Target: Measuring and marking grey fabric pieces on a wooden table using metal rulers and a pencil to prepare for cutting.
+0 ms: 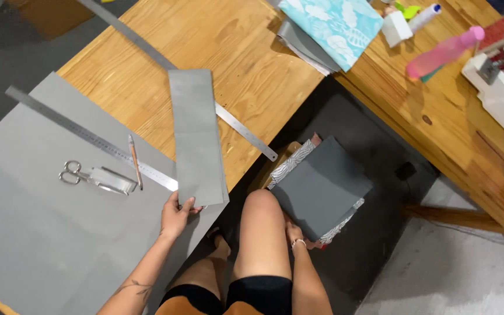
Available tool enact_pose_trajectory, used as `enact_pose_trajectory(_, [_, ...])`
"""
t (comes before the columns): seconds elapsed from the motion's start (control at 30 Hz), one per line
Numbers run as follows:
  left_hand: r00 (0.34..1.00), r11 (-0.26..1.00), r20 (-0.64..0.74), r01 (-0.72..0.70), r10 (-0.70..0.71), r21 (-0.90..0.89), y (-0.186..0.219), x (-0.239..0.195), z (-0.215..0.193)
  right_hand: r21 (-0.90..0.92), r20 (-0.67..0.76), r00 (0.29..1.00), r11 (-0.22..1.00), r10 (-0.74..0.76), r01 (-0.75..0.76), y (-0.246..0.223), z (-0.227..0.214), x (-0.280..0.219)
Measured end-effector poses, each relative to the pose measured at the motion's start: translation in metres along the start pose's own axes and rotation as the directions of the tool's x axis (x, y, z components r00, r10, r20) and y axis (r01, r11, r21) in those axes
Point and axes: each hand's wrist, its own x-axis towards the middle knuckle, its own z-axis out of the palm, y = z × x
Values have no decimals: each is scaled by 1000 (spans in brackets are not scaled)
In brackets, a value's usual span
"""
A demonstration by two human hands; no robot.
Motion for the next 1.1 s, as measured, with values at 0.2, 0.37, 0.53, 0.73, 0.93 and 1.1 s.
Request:
enact_pose_trajectory(0.2, [999,999,33,29,-29,-14,-8,0,-15,-302,131,987,952,89,-46,-21,-23,-105])
enact_pose_trajectory(0.37, [997,998,61,52,-51,-23,3,0,-16,-661,207,978,732,-33,165,-66,-51,-124])
enact_pose_trajectory(0.53, [996,995,52,69,-73,74,17,1,-20,-372,86,993,928,74,-37,-18,-53,-25])
enact_pose_trajectory(0.73, [993,960,51,85,-102,265,29,3,-28,-332,2,1000,943,0,0,-63,-40,-38])
enact_pose_trajectory(0.93, [994,964,39,93,-106,251,39,9,-36,-568,73,994,817,-76,104,-60,-18,4])
enact_pose_trajectory(1.1, [995,977,53,74,-86,200,27,20,-39,70,77,973,972,219,-224,-49,0,24])
